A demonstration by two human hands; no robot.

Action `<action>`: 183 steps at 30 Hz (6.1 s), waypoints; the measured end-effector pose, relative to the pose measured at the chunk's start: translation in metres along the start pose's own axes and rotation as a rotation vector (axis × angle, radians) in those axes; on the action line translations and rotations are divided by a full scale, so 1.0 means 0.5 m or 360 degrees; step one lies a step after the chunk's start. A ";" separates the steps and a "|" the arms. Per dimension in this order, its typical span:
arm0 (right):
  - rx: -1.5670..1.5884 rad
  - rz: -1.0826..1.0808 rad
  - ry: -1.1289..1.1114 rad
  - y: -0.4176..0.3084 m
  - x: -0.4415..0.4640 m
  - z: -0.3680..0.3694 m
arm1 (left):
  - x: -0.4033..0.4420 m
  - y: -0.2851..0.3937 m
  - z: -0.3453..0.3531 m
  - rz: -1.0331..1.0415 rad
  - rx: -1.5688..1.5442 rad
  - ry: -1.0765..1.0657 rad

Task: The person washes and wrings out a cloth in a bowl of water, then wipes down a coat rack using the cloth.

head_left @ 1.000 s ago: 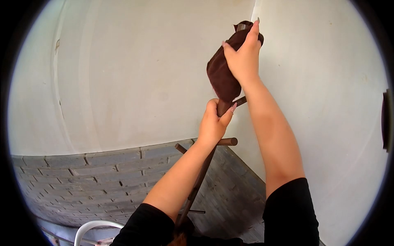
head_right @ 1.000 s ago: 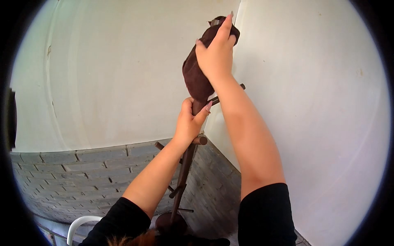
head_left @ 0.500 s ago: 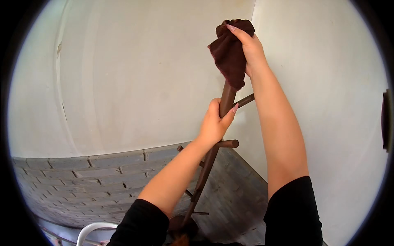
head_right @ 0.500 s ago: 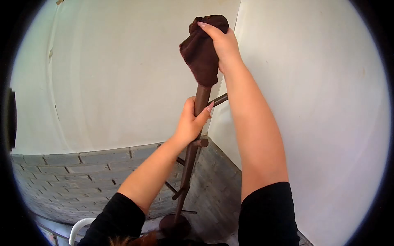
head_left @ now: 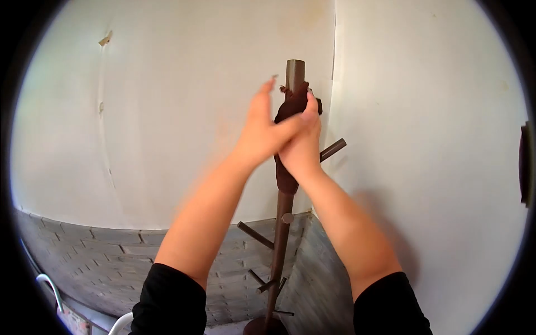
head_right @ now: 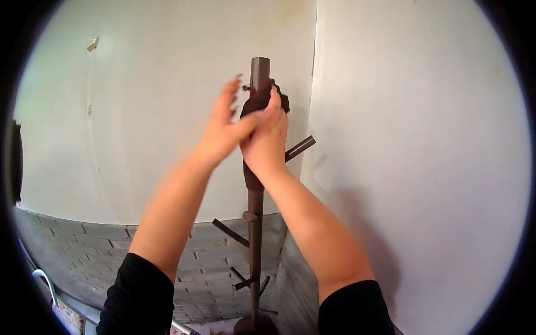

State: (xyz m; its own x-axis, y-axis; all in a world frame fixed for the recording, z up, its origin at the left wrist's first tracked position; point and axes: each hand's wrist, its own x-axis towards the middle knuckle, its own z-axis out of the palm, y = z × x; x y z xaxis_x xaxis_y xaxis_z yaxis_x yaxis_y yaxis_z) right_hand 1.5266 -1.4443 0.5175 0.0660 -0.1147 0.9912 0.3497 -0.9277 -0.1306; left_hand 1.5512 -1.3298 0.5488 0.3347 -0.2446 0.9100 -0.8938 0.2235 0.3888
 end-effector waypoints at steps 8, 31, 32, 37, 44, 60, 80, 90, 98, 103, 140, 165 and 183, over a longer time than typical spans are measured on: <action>-0.0160 -0.0114 0.0009 -0.010 -0.035 -0.011 | 0.068 0.014 0.043 -0.0132 -0.0322 -0.0014; 0.1581 0.1350 -0.0401 0.053 0.124 -0.057 | 0.270 0.004 -0.010 0.0620 0.0664 -0.0488; 0.1736 0.1273 -0.0845 0.100 0.141 -0.058 | 0.266 0.007 -0.015 0.0643 0.0638 -0.0446; 0.1147 0.0757 -0.1048 0.104 0.239 -0.018 | 0.250 0.031 -0.016 0.0380 0.0758 -0.0588; 0.0495 0.0405 -0.1230 0.072 0.260 -0.014 | 0.218 0.044 -0.015 0.0371 0.0704 -0.0569; -0.0174 -0.0219 -0.1191 0.087 0.138 -0.096 | 0.223 0.035 -0.004 0.0404 0.0786 -0.0460; 0.0468 0.0450 -0.0715 0.072 0.251 -0.007 | 0.202 0.036 -0.009 0.0237 0.0366 -0.0443; 0.0683 0.0527 -0.0437 0.051 0.225 0.003 | 0.204 0.036 -0.009 0.0343 0.0520 -0.0361; 0.0943 0.0523 -0.0075 0.030 0.203 0.011 | 0.203 0.034 0.002 0.0312 0.0528 -0.0343; 0.1043 0.0471 0.0199 0.003 0.206 -0.003 | 0.202 0.055 -0.035 0.0266 0.0584 -0.0519; 0.1027 0.0306 0.0913 -0.084 -0.093 -0.142 | -0.196 -0.228 0.021 -0.0252 -0.0875 -0.0516; 0.1168 0.0793 0.0751 0.068 -0.200 -0.199 | -0.387 -0.086 -0.484 0.0805 0.0413 0.0060; -0.0109 -0.0163 0.0443 0.062 -0.152 -0.170 | -0.436 -0.042 -0.505 0.0645 0.0433 -0.0147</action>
State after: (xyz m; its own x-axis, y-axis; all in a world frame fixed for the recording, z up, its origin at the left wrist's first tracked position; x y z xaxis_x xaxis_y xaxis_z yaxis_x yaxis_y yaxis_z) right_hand 1.4531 -1.4947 0.4399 -0.2284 -0.1034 0.9681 0.2770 -0.9601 -0.0372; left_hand 1.5725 -1.0432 0.3784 -0.0729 -0.2743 0.9589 -0.9962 0.0663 -0.0567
